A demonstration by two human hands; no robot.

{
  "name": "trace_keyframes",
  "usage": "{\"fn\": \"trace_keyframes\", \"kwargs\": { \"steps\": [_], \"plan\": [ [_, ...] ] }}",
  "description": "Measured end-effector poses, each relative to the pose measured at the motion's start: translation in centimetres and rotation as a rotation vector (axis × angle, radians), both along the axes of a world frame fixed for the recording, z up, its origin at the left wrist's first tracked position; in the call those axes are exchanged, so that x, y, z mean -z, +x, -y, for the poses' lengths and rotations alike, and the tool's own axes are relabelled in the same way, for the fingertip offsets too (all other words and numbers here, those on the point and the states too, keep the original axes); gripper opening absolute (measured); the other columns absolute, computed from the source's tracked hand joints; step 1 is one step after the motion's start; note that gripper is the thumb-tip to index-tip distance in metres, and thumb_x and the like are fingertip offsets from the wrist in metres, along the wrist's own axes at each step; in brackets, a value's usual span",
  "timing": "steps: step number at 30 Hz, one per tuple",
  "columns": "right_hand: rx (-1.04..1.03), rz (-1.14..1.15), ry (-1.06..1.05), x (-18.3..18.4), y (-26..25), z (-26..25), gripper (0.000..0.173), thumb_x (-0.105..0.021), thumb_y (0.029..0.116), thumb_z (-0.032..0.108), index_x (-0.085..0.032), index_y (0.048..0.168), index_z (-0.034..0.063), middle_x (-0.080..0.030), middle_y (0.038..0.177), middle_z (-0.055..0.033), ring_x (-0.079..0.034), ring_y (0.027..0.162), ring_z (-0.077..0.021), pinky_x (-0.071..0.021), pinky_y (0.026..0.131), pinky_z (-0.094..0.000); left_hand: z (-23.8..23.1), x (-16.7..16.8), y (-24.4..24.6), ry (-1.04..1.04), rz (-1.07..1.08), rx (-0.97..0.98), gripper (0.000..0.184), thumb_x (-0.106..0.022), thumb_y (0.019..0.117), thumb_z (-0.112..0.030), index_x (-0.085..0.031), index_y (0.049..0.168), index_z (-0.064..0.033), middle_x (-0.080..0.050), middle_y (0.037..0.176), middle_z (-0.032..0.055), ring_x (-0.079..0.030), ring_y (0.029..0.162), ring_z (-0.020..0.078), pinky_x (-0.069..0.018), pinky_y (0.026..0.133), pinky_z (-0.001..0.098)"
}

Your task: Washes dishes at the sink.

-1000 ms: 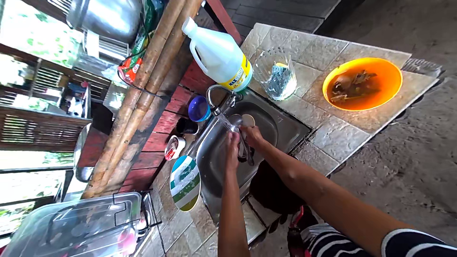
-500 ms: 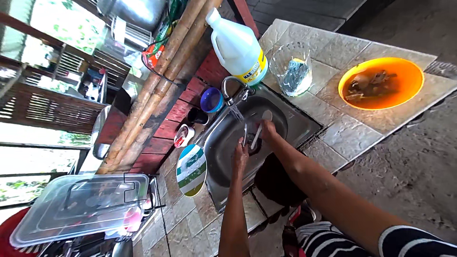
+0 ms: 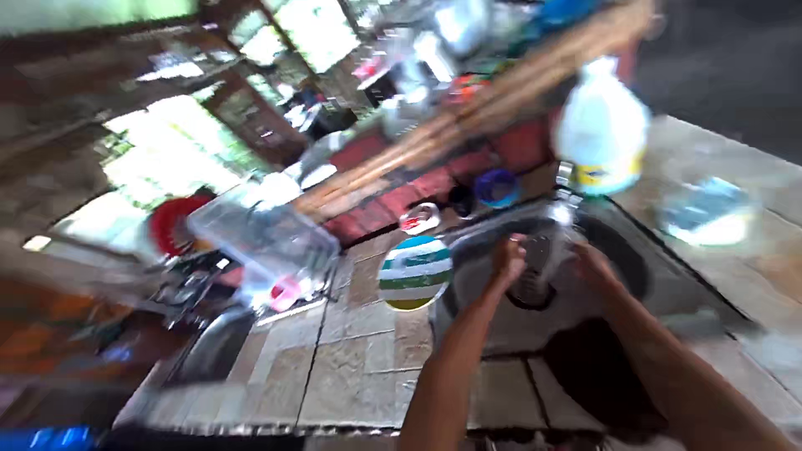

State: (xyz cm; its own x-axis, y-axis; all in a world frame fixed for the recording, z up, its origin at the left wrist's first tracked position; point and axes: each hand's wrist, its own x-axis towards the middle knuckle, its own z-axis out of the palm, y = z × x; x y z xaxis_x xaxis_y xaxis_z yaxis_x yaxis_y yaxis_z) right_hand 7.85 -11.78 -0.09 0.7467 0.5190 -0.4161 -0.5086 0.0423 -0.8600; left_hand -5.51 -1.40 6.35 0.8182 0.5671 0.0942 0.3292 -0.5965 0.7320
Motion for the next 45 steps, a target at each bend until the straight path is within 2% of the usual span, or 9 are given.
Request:
{"fn": "trace_keyframes", "kwargs": {
  "steps": [6,9,13,16,20,26,37,41,45],
  "plan": [
    [0.001,0.357,0.033,-4.8,-0.5,-4.2,0.043,-0.053,0.1063,0.022,-0.043,0.140,-0.0025,-0.058,0.112,-0.0082,-0.060,0.086,-0.0035,-0.0544,0.078,-0.0261,-4.3,-11.2,-13.5,0.266,-0.084,-0.070,0.036,-0.057,0.1000,-0.001,-0.063,0.136,-0.0006,-0.063,0.134,0.0245,-0.063,0.123,0.0372,-0.0498,0.104,0.0513],
    [0.039,0.458,-0.104,-7.6,-2.8,-5.7,0.050,-0.051,0.1060,0.014,-0.035,0.149,-0.0058,-0.051,0.137,-0.0229,-0.058,0.108,-0.0158,-0.0503,0.095,-0.0358,-8.1,-17.2,-22.9,0.456,-0.012,-0.289,0.032,-0.058,0.1006,-0.006,-0.067,0.131,-0.0008,-0.069,0.125,0.0233,-0.067,0.117,0.0362,-0.0518,0.102,0.0490],
    [0.108,0.439,-0.231,-15.3,-11.6,-7.1,0.049,-0.043,0.1054,0.004,-0.030,0.152,-0.0045,-0.046,0.144,-0.0225,-0.058,0.113,-0.0173,-0.0500,0.095,-0.0322,-14.7,-23.6,-37.3,0.774,0.143,-0.594,0.031,-0.057,0.1023,-0.011,-0.067,0.131,-0.0041,-0.071,0.120,0.0219,-0.072,0.101,0.0386,-0.0573,0.090,0.0544],
    [0.143,0.450,-0.188,-13.7,-12.8,-7.6,0.047,-0.043,0.1051,0.006,-0.033,0.149,-0.0075,-0.046,0.142,-0.0225,-0.058,0.118,-0.0183,-0.0497,0.098,-0.0328,-17.3,-31.2,-46.6,0.910,0.040,-0.879,0.038,-0.054,0.1022,-0.010,-0.061,0.139,-0.0055,-0.065,0.127,0.0263,-0.068,0.104,0.0471,-0.0545,0.084,0.0639],
    [0.225,0.380,-0.175,-10.4,-12.3,-7.7,0.050,-0.043,0.1069,0.016,-0.033,0.151,-0.0056,-0.046,0.146,-0.0239,-0.056,0.126,-0.0246,-0.0514,0.100,-0.0396,-20.3,-38.2,-51.7,0.750,-0.330,-1.163,0.026,-0.054,0.1007,-0.008,-0.064,0.117,0.0092,-0.064,0.117,0.0342,-0.063,0.110,0.0534,-0.0505,0.084,0.0687],
    [0.301,0.319,-0.237,-7.6,-9.2,-7.6,0.047,-0.047,0.1083,0.024,-0.037,0.146,-0.0009,-0.054,0.119,-0.0143,-0.059,0.091,-0.0124,-0.0535,0.077,-0.0300,-30.0,-37.2,-52.4,0.644,-0.619,-0.981,0.035,-0.066,0.0947,-0.018,-0.065,0.119,0.0068,-0.062,0.131,0.0285,-0.056,0.127,0.0461,-0.0457,0.097,0.0675],
    [0.180,0.244,-0.003,-6.6,-6.0,-4.9,0.036,-0.036,0.1099,0.014,-0.038,0.142,-0.0025,-0.055,0.114,-0.0120,-0.060,0.086,-0.0087,-0.0541,0.075,-0.0258,-34.5,-35.3,-56.1,0.662,-0.654,-0.969,0.045,-0.071,0.0948,-0.028,-0.065,0.123,0.0060,-0.063,0.125,0.0323,-0.059,0.120,0.0514,-0.0429,0.099,0.0732],
    [0.179,0.079,0.150,-7.1,-5.3,-5.6,0.032,-0.044,0.1078,0.013,-0.044,0.136,-0.0020,-0.058,0.113,-0.0114,-0.060,0.091,-0.0137,-0.0552,0.080,-0.0317,-24.4,-36.9,-51.4,0.927,-0.397,-0.862,0.043,-0.053,0.1065,-0.027,-0.057,0.124,0.0125,-0.059,0.120,0.0430,-0.056,0.114,0.0640,-0.0405,0.088,0.0822],
    [0.300,-0.069,0.321,-1.3,-1.9,-3.9,0.033,-0.054,0.1044,0.017,-0.053,0.132,-0.0011,-0.065,0.111,-0.0124,-0.066,0.093,-0.0190,-0.0584,0.082,-0.0374,-11.4,-27.2,-30.5,0.612,0.051,-0.379,0.040,-0.041,0.1106,-0.018,-0.053,0.135,0.0118,-0.059,0.133,0.0312,-0.058,0.124,0.0364,-0.0423,0.109,0.0499]
  ]
}}
